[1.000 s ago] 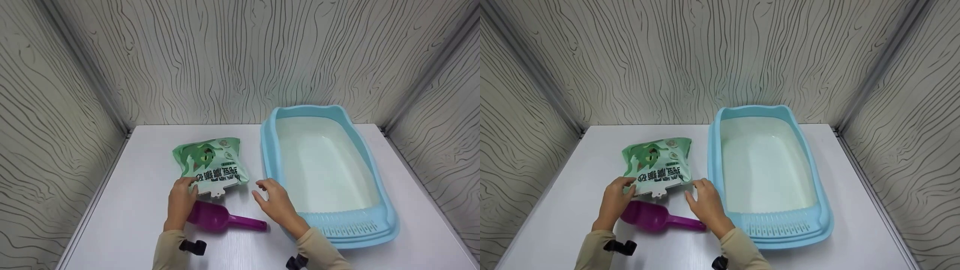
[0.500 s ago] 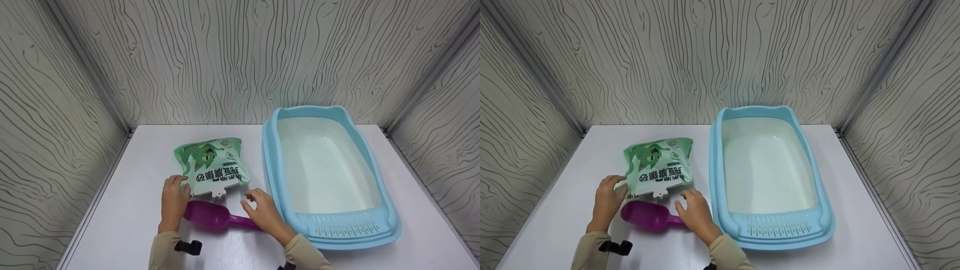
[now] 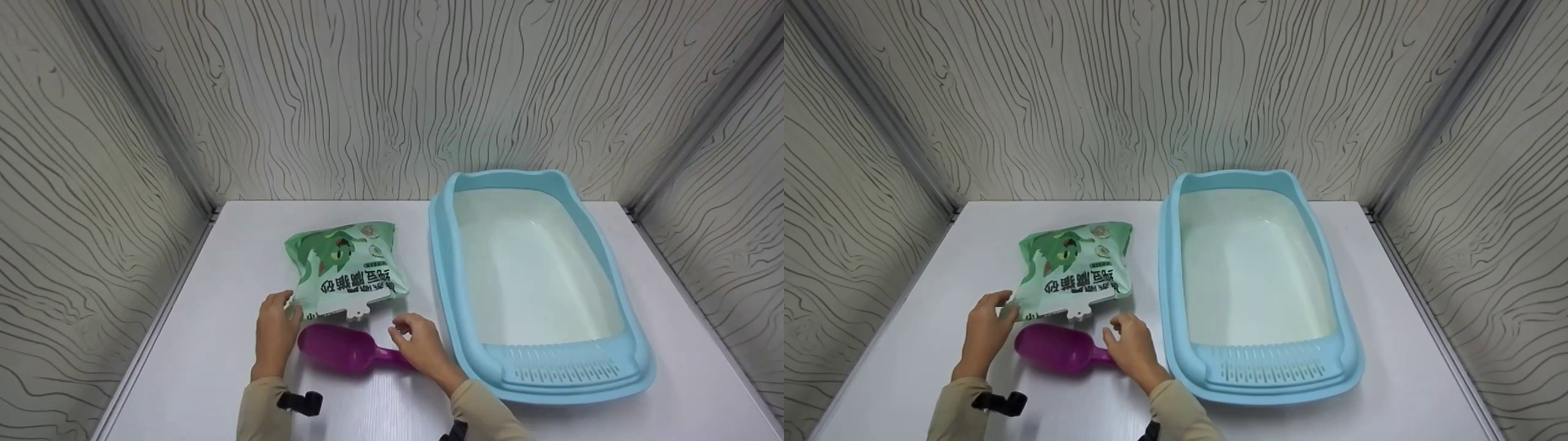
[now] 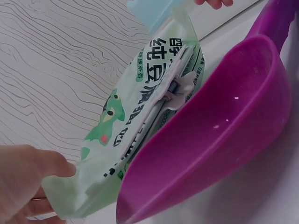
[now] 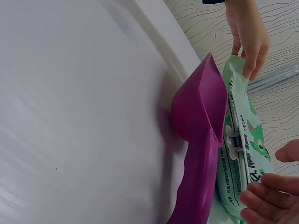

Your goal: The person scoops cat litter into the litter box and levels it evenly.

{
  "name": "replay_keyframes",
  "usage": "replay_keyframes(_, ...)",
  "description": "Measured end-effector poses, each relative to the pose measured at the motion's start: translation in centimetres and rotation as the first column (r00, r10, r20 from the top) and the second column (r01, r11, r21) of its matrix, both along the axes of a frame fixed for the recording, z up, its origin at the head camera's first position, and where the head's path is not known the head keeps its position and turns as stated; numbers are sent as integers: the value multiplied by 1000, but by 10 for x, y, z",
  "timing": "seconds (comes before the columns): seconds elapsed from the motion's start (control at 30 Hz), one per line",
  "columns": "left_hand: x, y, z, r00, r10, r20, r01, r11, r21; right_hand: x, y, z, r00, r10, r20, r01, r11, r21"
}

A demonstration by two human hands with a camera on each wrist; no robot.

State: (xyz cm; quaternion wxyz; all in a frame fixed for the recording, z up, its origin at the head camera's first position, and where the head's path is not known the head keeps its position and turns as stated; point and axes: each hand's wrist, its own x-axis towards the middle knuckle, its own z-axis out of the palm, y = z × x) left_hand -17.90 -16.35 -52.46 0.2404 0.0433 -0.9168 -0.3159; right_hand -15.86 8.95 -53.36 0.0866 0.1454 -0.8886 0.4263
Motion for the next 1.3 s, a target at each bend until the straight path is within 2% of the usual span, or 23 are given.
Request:
replay_keyframes(0.23,1,-5,-5,992,-2,125,-1,1000,26,-7,-9,-11,996,-2,89,9,997,-73)
replay_keyframes(0.37,3,-11,-4,983,10,183,-25,997,78,-12,-15,-15,985,-4,171,31,987,-156)
replay_keyframes(0.6,2,-18,2,961,28,275,-77,983,169,-23,-21,-20,946,-48,319,147,944,-295)
replay_keyframes(0.8,0,-18,1,946,30,323,-90,981,171,-27,-24,-23,914,-86,398,224,922,-315)
replay_keyframes(0.93,0,-19,1,933,36,359,-104,980,170,-30,-29,-23,878,-86,470,259,912,-318)
replay_keyframes(1.07,0,-18,-1,921,30,389,-112,975,191,-33,-33,-23,850,-77,521,282,902,-327)
replay_keyframes(1.3,1,-15,-6,920,27,391,-109,976,188,-37,-35,-27,824,-37,566,268,905,-330)
